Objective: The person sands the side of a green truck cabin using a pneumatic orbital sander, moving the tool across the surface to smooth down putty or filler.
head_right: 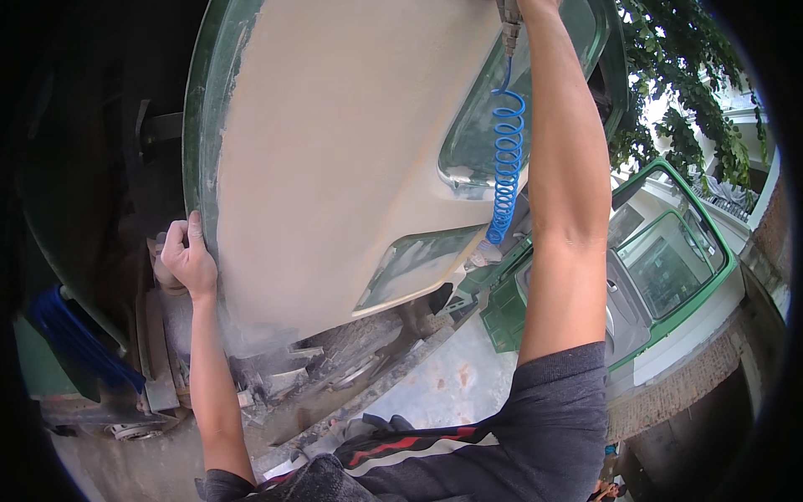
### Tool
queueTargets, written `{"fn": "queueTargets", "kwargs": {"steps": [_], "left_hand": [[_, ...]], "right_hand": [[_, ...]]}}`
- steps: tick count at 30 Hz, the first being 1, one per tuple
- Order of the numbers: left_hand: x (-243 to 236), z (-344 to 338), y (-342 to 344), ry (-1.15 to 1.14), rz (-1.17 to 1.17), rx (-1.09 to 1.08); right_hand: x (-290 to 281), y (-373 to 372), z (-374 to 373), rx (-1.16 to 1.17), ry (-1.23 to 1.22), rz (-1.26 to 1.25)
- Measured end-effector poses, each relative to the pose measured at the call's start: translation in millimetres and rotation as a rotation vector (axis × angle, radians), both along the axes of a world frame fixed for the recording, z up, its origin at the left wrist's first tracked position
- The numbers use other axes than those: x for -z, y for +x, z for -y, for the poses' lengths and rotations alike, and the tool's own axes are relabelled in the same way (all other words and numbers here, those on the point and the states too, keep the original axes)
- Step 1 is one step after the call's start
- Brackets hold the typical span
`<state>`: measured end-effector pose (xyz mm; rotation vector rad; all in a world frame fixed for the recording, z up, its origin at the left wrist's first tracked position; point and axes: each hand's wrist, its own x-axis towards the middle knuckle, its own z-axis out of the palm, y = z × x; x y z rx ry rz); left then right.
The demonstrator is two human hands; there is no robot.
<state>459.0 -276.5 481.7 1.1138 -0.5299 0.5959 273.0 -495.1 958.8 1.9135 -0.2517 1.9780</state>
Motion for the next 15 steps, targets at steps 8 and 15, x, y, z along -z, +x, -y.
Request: {"fn": "queueTargets", "kwargs": {"steps": [8,15], "left_hand": [[5,-8,13,0.034,-0.001,-0.034],[3,-9,14,0.006,-0.011,-0.038]], "right_hand": [[317,-22,-55,-0.089,0.156,-0.176],[304,-25,-48,-0.089,0.18,-0.156]]}}
